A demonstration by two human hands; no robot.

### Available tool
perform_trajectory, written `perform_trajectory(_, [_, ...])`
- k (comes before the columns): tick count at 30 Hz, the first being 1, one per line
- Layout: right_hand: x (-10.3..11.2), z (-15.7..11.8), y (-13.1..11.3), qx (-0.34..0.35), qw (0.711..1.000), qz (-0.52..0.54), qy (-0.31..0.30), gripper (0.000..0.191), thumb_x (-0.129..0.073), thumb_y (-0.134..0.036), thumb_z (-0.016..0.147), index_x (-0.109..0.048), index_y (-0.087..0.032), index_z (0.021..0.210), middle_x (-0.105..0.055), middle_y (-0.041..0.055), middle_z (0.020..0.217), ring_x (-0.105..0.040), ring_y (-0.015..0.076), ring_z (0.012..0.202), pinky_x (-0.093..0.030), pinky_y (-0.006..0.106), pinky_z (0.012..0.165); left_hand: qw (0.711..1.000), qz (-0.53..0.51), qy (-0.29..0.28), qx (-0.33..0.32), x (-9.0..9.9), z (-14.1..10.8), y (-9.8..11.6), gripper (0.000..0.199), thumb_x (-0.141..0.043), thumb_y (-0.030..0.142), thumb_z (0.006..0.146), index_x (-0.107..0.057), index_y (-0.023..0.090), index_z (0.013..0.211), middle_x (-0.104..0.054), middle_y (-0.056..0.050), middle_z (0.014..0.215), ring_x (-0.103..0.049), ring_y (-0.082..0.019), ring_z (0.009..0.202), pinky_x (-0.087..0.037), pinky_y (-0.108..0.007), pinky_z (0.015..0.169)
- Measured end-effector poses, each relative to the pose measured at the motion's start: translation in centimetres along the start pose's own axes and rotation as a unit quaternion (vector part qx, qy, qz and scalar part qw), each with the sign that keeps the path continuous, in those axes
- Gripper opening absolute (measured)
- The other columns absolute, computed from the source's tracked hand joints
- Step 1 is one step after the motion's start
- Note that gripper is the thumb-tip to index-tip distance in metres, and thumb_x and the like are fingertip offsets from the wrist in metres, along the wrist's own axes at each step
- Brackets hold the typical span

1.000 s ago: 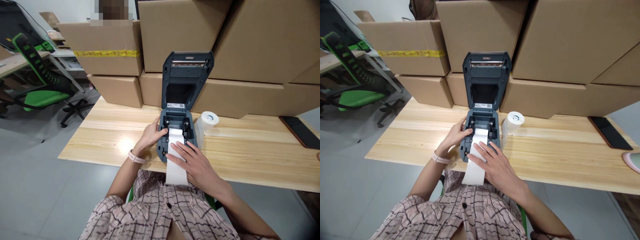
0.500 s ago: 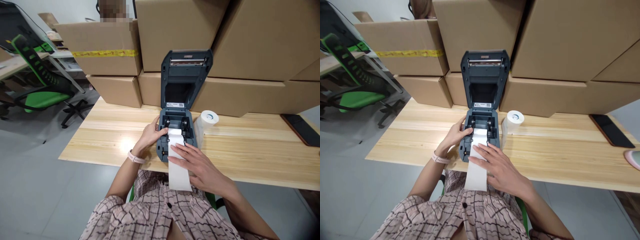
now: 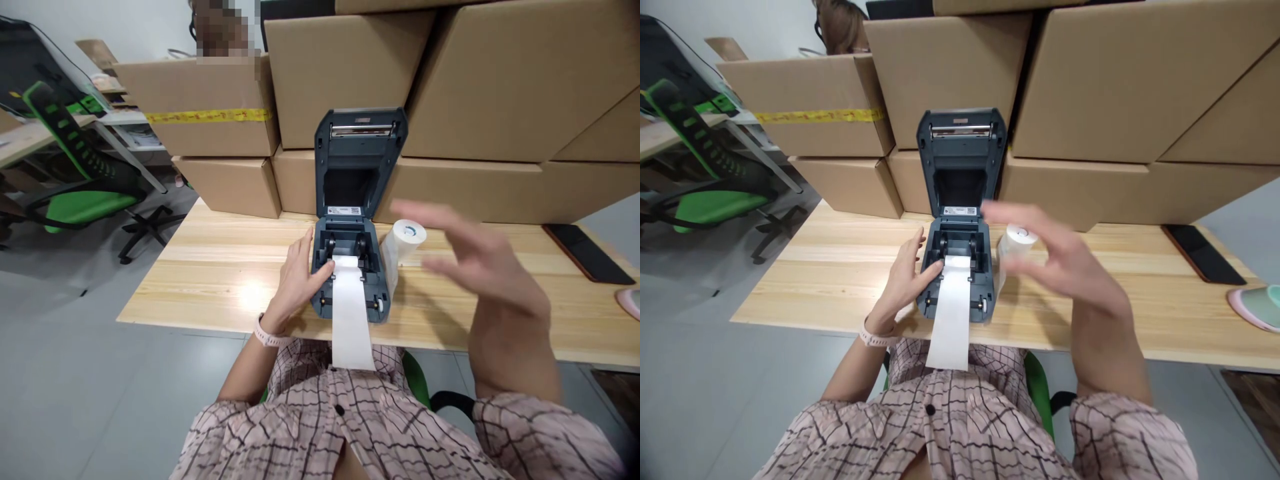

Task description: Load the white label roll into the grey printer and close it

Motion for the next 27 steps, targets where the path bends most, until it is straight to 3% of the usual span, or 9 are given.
perform_trajectory(2, [4.6, 3.1, 3.5, -0.057, 0.979, -0.083, 0.179, 0.051, -0.055, -0.053, 0.104, -0.052, -0.035, 0.151, -0.058, 0.001, 0.153, -0.054, 0.0239, 0.144, -0.046, 0.054, 0.121, 0.999, -0.03, 0.015, -0.043, -0.1, -2.0, 1.8, 0.072, -0.063, 0.044, 0.095, -0.037, 0.026, 0.159, -0.051, -0.014, 0.156, -0.048, -0.031, 0.141, -0.044, -0.048, 0.112])
perform_trajectory(3, [5.5, 4.7, 5.5, -0.083, 0.969, -0.092, 0.215, 0.054, -0.05, -0.059, 0.104, -0.049, -0.034, 0.152, -0.056, 0.001, 0.155, -0.053, 0.022, 0.145, -0.046, 0.052, 0.122, 0.998, -0.044, 0.02, -0.045, -0.2, -3.1, 2.1, 0.067, -0.06, 0.042, 0.097, -0.039, 0.027, 0.158, -0.05, -0.013, 0.157, -0.046, -0.031, 0.144, -0.042, -0.049, 0.115])
perform_trajectory(6, [4.4, 9.8, 10.8, -0.143, 0.971, -0.057, 0.186, 0.065, -0.033, -0.076, 0.1, -0.043, -0.037, 0.151, -0.046, -0.0062, 0.162, -0.043, 0.0146, 0.151, -0.033, 0.046, 0.131, 0.994, -0.106, 0.027, 0.004, -0.6, -5.7, 1.2, 0.062, -0.056, 0.043, 0.1, -0.04, 0.026, 0.157, -0.046, -0.014, 0.161, -0.046, -0.03, 0.146, -0.044, -0.048, 0.115])
perform_trajectory(9, [2.7, 11.9, 12.6, -0.175, 0.973, -0.003, 0.153, 0.076, -0.025, -0.085, 0.094, -0.049, -0.033, 0.144, -0.054, -0.0048, 0.156, -0.05, 0.0148, 0.143, -0.035, 0.045, 0.13, 0.979, -0.183, 0.035, 0.085, -0.7, -7.6, -1.5, 0.064, -0.056, 0.05, 0.1, -0.04, 0.026, 0.157, -0.045, -0.015, 0.162, -0.052, -0.031, 0.142, -0.05, -0.047, 0.108])
perform_trajectory(13, [2.1, 8.0, 7.7, -0.116, 0.974, 0.025, 0.194, 0.069, -0.023, -0.075, 0.101, -0.058, -0.029, 0.138, -0.065, 0.0004, 0.145, -0.057, 0.0182, 0.133, -0.042, 0.044, 0.123, 0.961, -0.235, 0.086, 0.119, 1.0, -8.2, -3.3, 0.064, -0.057, 0.055, 0.098, -0.045, 0.028, 0.155, -0.048, -0.015, 0.16, -0.055, -0.032, 0.139, -0.051, -0.05, 0.108])
perform_trajectory(15, [0.6, 4.3, 4.8, -0.093, 0.98, 0.036, 0.171, 0.063, -0.023, -0.069, 0.105, -0.059, -0.03, 0.139, -0.066, 0.0008, 0.143, -0.059, 0.021, 0.133, -0.046, 0.047, 0.119, 0.955, -0.255, 0.116, 0.099, 2.1, -7.8, -2.9, 0.062, -0.056, 0.055, 0.099, -0.046, 0.029, 0.154, -0.048, -0.013, 0.161, -0.051, -0.032, 0.144, -0.046, -0.051, 0.114])
perform_trajectory(17, [-2.1, 0.7, 2.1, -0.063, 0.993, 0.033, 0.097, 0.067, -0.022, -0.072, 0.103, -0.057, -0.032, 0.144, -0.063, 0.0035, 0.147, -0.057, 0.0256, 0.138, -0.047, 0.052, 0.116, 0.949, -0.278, 0.126, 0.073, 2.6, -7.0, -1.9, 0.062, -0.054, 0.056, 0.099, -0.045, 0.031, 0.155, -0.044, -0.012, 0.164, -0.044, -0.032, 0.15, -0.041, -0.051, 0.12])
perform_trajectory(21, [-7.4, -5.2, -0.3, -0.045, 0.997, -0.06, -0.017, 0.062, -0.023, -0.065, 0.106, -0.048, -0.034, 0.153, -0.053, 0.006, 0.158, -0.042, 0.0284, 0.152, -0.029, 0.061, 0.126, 0.949, -0.299, 0.09, 0.051, 1.1, -5.3, -0.2, 0.072, -0.053, 0.064, 0.097, -0.038, 0.032, 0.16, -0.033, -0.009, 0.17, -0.029, -0.033, 0.159, -0.03, -0.051, 0.128])
perform_trajectory(27, [-9.5, -7.7, -0.2, -0.073, 0.992, -0.098, 0.017, 0.056, -0.024, -0.056, 0.109, -0.042, -0.036, 0.158, -0.05, 0.0037, 0.161, -0.037, 0.0285, 0.155, -0.028, 0.059, 0.127, 0.955, -0.278, 0.02, 0.1, -2.5, -4.7, -0.4, 0.095, -0.071, 0.058, 0.089, -0.021, 0.029, 0.165, -0.026, -0.012, 0.173, -0.028, -0.033, 0.16, -0.03, -0.05, 0.13])
Point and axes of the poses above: each hand's wrist, its own z-axis towards the middle knuckle, its own x-axis out of the back of the hand, y = z × x, the point moved 10 cm from there along z, towards the middle knuckle
